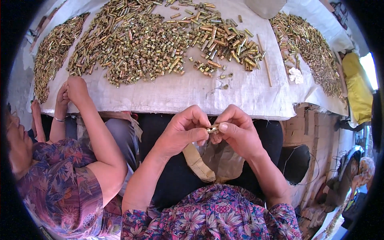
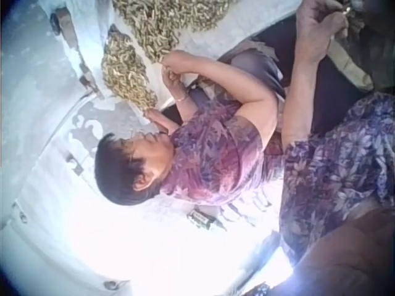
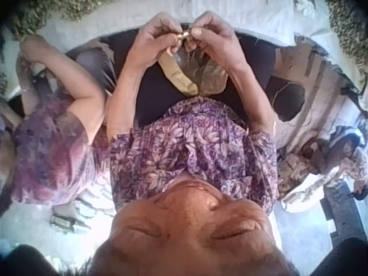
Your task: The person assembles metal components by picking up sleeves and small pieces from the table and fitting them together by hand.
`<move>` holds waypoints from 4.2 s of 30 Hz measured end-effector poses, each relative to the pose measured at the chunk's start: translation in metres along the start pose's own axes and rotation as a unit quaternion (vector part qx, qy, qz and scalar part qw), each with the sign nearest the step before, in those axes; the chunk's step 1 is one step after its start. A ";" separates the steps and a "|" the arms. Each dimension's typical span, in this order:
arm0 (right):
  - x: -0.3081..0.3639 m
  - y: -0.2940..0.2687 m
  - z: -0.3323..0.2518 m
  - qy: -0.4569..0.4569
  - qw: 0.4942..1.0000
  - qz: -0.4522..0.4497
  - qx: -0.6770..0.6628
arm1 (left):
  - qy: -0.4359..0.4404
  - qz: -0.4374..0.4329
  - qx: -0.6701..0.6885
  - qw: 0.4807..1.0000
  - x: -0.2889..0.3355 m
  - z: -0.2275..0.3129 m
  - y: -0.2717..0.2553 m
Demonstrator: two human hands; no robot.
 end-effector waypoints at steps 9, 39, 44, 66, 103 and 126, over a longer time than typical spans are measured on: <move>0.009 0.008 0.003 0.030 0.993 0.003 -0.116 | 0.024 -0.040 0.025 0.999 -0.007 -0.002 0.012; -0.126 -0.044 -0.050 -0.231 0.600 0.135 0.754 | 0.152 0.234 -0.737 0.615 -0.059 0.075 -0.062; -0.115 -0.036 -0.051 -0.254 0.596 0.145 0.748 | 0.143 0.242 -0.755 0.592 -0.064 0.075 -0.059; -0.027 -0.018 -0.013 0.007 0.927 0.091 0.364 | 0.033 0.130 -0.280 0.950 -0.019 0.031 -0.015; -0.015 -0.009 0.012 0.017 0.993 0.112 -0.026 | 0.055 0.120 -0.155 0.979 -0.003 0.018 -0.007; 0.011 0.018 0.005 0.054 0.996 -0.019 -0.069 | -0.061 -0.060 0.054 0.995 0.010 0.000 0.007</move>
Point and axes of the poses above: each hand's wrist, its own x-axis away from the middle knuckle, its own y-axis out of the palm, z = x × y, the point moved 5 cm from there along -x, towards the middle knuckle, and after that the axes turned 8 degrees about x, right-handed, at the moved point
